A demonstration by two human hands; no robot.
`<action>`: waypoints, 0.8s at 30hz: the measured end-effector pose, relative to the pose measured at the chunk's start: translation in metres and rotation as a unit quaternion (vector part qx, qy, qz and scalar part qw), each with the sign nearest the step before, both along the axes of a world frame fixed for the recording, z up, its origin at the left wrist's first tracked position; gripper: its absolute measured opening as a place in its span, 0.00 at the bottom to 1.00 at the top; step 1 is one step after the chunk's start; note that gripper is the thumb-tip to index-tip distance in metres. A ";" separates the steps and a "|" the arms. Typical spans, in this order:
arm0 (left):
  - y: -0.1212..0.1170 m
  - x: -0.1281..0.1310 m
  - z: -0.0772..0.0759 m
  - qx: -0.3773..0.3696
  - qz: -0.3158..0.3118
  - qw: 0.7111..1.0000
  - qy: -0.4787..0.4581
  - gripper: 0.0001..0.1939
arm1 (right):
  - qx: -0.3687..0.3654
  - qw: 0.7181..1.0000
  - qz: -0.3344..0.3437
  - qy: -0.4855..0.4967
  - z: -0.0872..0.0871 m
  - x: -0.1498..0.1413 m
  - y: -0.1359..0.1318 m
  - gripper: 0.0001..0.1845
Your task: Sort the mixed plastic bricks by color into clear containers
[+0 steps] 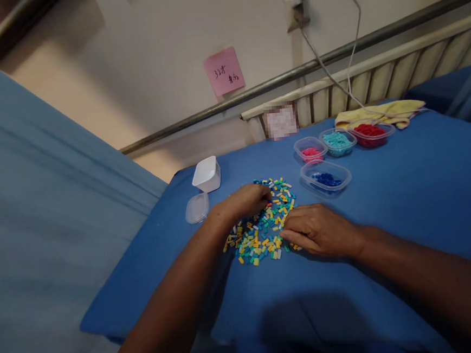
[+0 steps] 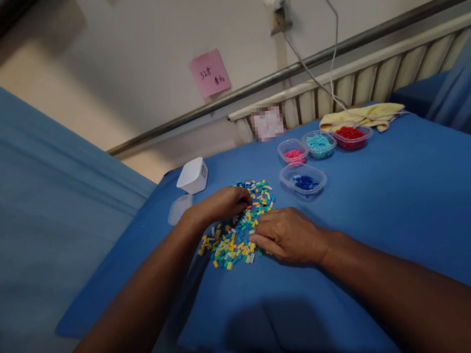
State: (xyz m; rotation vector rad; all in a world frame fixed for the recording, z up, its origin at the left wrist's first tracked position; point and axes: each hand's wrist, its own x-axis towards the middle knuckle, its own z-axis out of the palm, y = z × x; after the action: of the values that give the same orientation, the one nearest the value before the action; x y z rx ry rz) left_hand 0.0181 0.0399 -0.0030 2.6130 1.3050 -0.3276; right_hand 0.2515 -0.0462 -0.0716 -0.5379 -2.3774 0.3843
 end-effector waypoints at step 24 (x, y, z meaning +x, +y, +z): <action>0.019 0.053 0.010 -0.196 0.171 0.873 -0.412 0.10 | 0.020 1.000 0.018 0.010 0.002 -0.008 -0.007 0.23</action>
State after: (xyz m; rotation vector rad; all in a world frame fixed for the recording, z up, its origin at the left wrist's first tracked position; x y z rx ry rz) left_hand 0.0709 0.0584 0.0067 1.7765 1.1651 0.4881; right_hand 0.2433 -0.0536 -0.0695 -0.4721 -2.3724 0.3551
